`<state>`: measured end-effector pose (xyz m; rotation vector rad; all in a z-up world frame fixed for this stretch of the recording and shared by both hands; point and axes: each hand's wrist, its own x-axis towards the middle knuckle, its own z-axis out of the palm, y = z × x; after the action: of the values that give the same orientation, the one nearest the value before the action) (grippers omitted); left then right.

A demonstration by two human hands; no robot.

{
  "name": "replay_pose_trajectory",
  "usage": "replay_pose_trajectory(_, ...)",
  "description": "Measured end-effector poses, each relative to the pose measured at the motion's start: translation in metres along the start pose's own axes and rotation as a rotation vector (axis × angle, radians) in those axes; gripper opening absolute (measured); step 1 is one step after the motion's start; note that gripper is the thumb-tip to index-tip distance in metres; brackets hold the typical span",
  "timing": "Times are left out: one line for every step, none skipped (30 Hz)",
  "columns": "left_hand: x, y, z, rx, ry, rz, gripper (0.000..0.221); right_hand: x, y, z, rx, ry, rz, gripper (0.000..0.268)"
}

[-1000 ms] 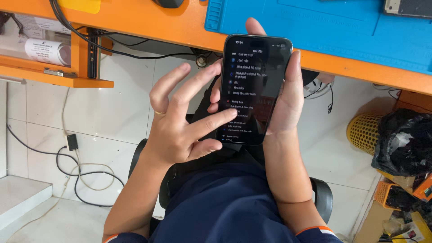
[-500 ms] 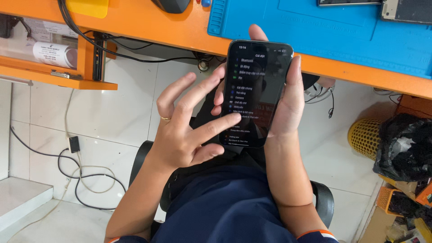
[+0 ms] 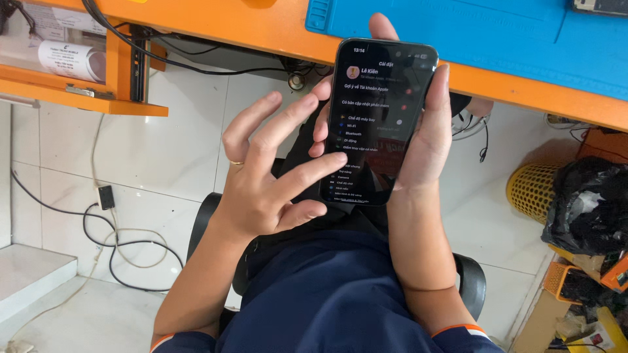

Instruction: The person works at a cluttered desk, handling a smartphone and using a computer mouse and keyboard. They pick up a purple smartphone, inspect its back, and navigate through the settings menu on the screen. The person then types on the keyboard and uses the mouse before placing the phone back on the desk.

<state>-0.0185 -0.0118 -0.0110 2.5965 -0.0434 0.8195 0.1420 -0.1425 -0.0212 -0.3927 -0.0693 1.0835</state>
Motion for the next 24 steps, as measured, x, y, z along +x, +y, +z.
replay_pose_trajectory(0.002,0.001,-0.001,-0.027,0.013,-0.045,0.068,0.000,0.000,-0.001,0.001,-0.004,-0.004,0.087)
replay_pose_trajectory(0.002,0.000,0.000,-0.028,0.013,-0.044,0.068,0.000,0.000,-0.002,0.000,-0.003,-0.005,0.087)
replay_pose_trajectory(0.002,-0.001,0.000,-0.015,0.024,-0.039,0.068,0.000,0.000,-0.003,-0.014,-0.015,-0.003,0.087)
replay_pose_trajectory(0.001,-0.002,0.000,-0.003,0.036,-0.034,0.067,0.000,0.000,-0.004,-0.028,-0.026,0.000,0.086)
replay_pose_trajectory(0.002,-0.002,-0.001,-0.003,0.035,-0.037,0.067,0.000,0.000,0.001,-0.027,-0.025,0.002,0.086)
replay_pose_trajectory(0.002,-0.001,-0.002,0.005,0.014,-0.008,0.066,0.000,0.001,0.006,-0.005,0.012,-0.007,0.087)
replay_pose_trajectory(0.003,-0.002,-0.004,0.014,-0.007,0.022,0.065,0.000,0.002,0.010,0.017,0.048,-0.016,0.087)
replay_pose_trajectory(0.003,-0.001,-0.003,0.014,-0.007,0.021,0.065,0.000,0.004,0.009,0.017,0.048,-0.015,0.087)
replay_pose_trajectory(0.004,0.000,-0.002,0.076,0.018,0.043,0.064,0.000,0.005,0.008,-0.041,0.103,-0.091,0.085)
replay_pose_trajectory(0.005,0.000,-0.001,0.138,0.043,0.065,0.063,0.001,0.005,0.007,-0.098,0.158,-0.168,0.084)
replay_pose_trajectory(0.003,0.000,-0.001,0.136,0.043,0.066,0.063,0.000,0.003,0.005,-0.099,0.159,-0.170,0.084)
replay_pose_trajectory(0.001,0.001,0.000,0.021,0.077,0.043,0.062,0.000,0.002,0.003,-0.068,0.072,-0.094,0.085)
replay_pose_trajectory(-0.001,0.001,0.000,-0.093,0.111,0.020,0.062,0.000,0.000,0.001,-0.036,-0.017,-0.020,0.087)
replay_pose_trajectory(0.000,0.001,0.000,-0.094,0.112,0.022,0.062,-0.001,0.000,0.000,-0.037,-0.017,-0.022,0.087)
replay_pose_trajectory(0.000,0.001,0.000,-0.090,0.139,0.015,0.065,-0.001,0.000,-0.001,-0.024,-0.028,-0.016,0.086)
replay_pose_trajectory(0.001,0.001,-0.001,-0.086,0.167,0.007,0.068,-0.001,0.000,-0.002,-0.012,-0.038,-0.009,0.085)
replay_pose_trajectory(0.000,0.002,-0.002,-0.084,0.168,0.007,0.068,-0.001,0.000,0.000,-0.012,-0.039,-0.008,0.085)
replay_pose_trajectory(-0.001,0.002,-0.003,-0.076,0.130,-0.010,0.068,-0.001,0.000,0.003,-0.018,-0.024,-0.007,0.086)
replay_pose_trajectory(-0.001,0.002,-0.004,-0.068,0.093,-0.024,0.068,-0.001,-0.001,0.005,-0.024,-0.009,-0.008,0.087)
replay_pose_trajectory(0.000,0.002,-0.004,-0.068,0.093,-0.022,0.068,0.000,0.000,0.005,-0.024,-0.011,-0.010,0.087)
replay_pose_trajectory(0.001,0.002,-0.003,-0.053,0.094,-0.003,0.067,-0.001,0.000,0.005,-0.022,-0.022,-0.012,0.087)
replay_pose_trajectory(0.001,0.002,-0.002,-0.039,0.096,0.017,0.066,-0.001,0.000,0.005,-0.019,-0.033,-0.014,0.087)
replay_pose_trajectory(0.002,0.003,-0.002,-0.040,0.095,0.016,0.066,-0.001,0.001,0.005,-0.019,-0.031,-0.014,0.087)
replay_pose_trajectory(0.002,0.004,-0.001,-0.032,0.100,-0.001,0.067,-0.002,0.001,0.005,-0.015,-0.027,-0.013,0.087)
